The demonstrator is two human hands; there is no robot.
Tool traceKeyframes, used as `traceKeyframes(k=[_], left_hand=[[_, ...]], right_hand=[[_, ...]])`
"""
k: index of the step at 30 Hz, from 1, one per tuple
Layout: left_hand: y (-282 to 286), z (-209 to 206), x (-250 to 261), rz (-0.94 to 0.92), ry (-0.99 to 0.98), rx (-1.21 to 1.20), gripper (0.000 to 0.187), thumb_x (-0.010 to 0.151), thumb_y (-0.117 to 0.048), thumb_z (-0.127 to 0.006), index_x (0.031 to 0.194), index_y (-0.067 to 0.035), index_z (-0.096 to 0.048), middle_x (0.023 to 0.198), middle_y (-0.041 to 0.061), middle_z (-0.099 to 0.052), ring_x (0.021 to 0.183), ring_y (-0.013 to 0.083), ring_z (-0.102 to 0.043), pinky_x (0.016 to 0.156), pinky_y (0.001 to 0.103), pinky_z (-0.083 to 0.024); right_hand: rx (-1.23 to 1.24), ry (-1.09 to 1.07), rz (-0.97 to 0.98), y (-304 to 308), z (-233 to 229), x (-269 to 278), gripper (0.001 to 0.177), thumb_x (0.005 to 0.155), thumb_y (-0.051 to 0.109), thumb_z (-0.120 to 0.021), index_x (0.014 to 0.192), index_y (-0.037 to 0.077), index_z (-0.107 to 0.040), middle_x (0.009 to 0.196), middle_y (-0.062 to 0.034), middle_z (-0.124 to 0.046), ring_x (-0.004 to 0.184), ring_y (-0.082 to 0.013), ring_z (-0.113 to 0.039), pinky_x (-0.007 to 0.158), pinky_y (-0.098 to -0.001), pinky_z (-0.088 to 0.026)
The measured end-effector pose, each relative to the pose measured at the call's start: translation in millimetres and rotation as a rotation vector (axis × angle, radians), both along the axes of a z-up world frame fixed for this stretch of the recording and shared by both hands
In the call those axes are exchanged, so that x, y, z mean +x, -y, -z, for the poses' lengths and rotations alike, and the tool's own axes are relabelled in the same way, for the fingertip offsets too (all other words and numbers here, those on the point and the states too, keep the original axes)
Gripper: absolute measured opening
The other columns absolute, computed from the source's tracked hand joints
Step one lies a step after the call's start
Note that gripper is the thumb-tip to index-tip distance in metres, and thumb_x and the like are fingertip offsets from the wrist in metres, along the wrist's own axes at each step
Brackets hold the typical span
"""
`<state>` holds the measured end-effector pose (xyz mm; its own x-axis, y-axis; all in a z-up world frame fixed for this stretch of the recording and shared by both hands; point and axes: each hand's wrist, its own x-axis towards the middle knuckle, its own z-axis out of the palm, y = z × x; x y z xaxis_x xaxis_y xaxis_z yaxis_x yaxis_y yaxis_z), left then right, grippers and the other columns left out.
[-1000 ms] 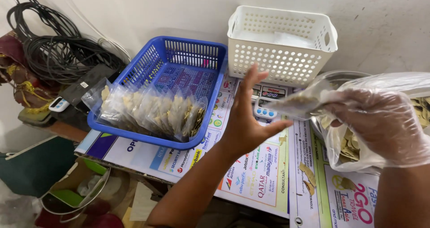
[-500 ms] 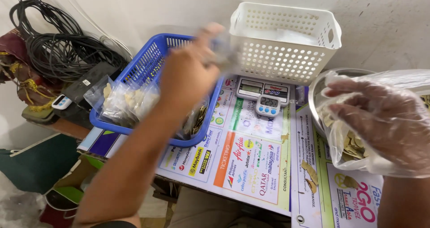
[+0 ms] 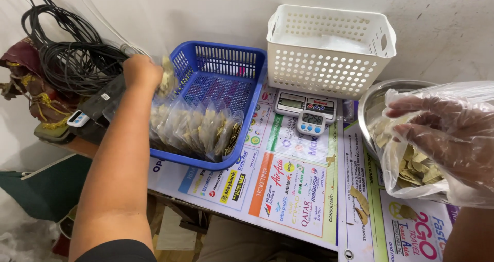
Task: Packing dried bay leaves into small plastic bags
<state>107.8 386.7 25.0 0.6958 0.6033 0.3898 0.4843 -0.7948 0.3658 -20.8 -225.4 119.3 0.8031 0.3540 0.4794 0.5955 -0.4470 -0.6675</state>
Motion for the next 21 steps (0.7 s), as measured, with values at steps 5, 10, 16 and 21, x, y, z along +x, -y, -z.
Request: traceKeyframes(k=[5,10,16,21], left_hand=[[39.0,-35.6,-28.3,-0.209,-0.374,-0.061,0.045,0.083,-0.018,-0.076,0.125,-0.006,-0.069,0.133,0.017,-0.064,0.125,0.0355,-0.056,0.094,0.047,-0.052],[57.4,-51.6,-42.7,-0.216,-0.557,-0.142,0.050,0.085,-0.013,-0.076,0.133,-0.010,-0.067,0.140,0.011,-0.063,0.129,0.0342,-0.060,0.098,0.044,-0.048],[50.1,-48.6,-32.6,-0.203,-0.448,-0.117,0.036,0.094,-0.009,-0.060,0.128,-0.010,-0.070,0.136,0.013,-0.065,0.125,0.0360,-0.061,0.097,0.047,-0.048],[47.8,-47.9,-28.0,-0.242,-0.512,-0.137,0.039,0.098,-0.011,-0.053,0.134,-0.010,-0.067,0.143,0.012,-0.061,0.131,0.0338,-0.057,0.099,0.045,-0.045]], right_hand=[[-0.082,-0.151,0.028,21.9,10.3,18.6,0.045,0.083,0.007,-0.071,0.128,0.009,-0.069,0.116,-0.0155,-0.076,0.094,-0.0277,-0.075,0.070,-0.0351,-0.063],[-0.109,-0.135,-0.031,35.1,18.2,29.4,0.039,0.084,0.014,-0.068,0.123,0.006,-0.070,0.115,-0.0157,-0.077,0.104,-0.0280,-0.077,0.088,-0.0359,-0.065],[-0.162,-0.023,-0.063,58.1,33.3,47.1,0.038,0.086,0.018,-0.068,0.124,0.009,-0.068,0.116,-0.0113,-0.077,0.095,-0.0234,-0.078,0.075,-0.0310,-0.066],[-0.155,-0.042,-0.006,64.8,23.5,40.4,0.046,0.086,0.013,-0.067,0.131,0.005,-0.065,0.115,-0.0154,-0.077,0.100,-0.0242,-0.077,0.080,-0.0331,-0.064]])
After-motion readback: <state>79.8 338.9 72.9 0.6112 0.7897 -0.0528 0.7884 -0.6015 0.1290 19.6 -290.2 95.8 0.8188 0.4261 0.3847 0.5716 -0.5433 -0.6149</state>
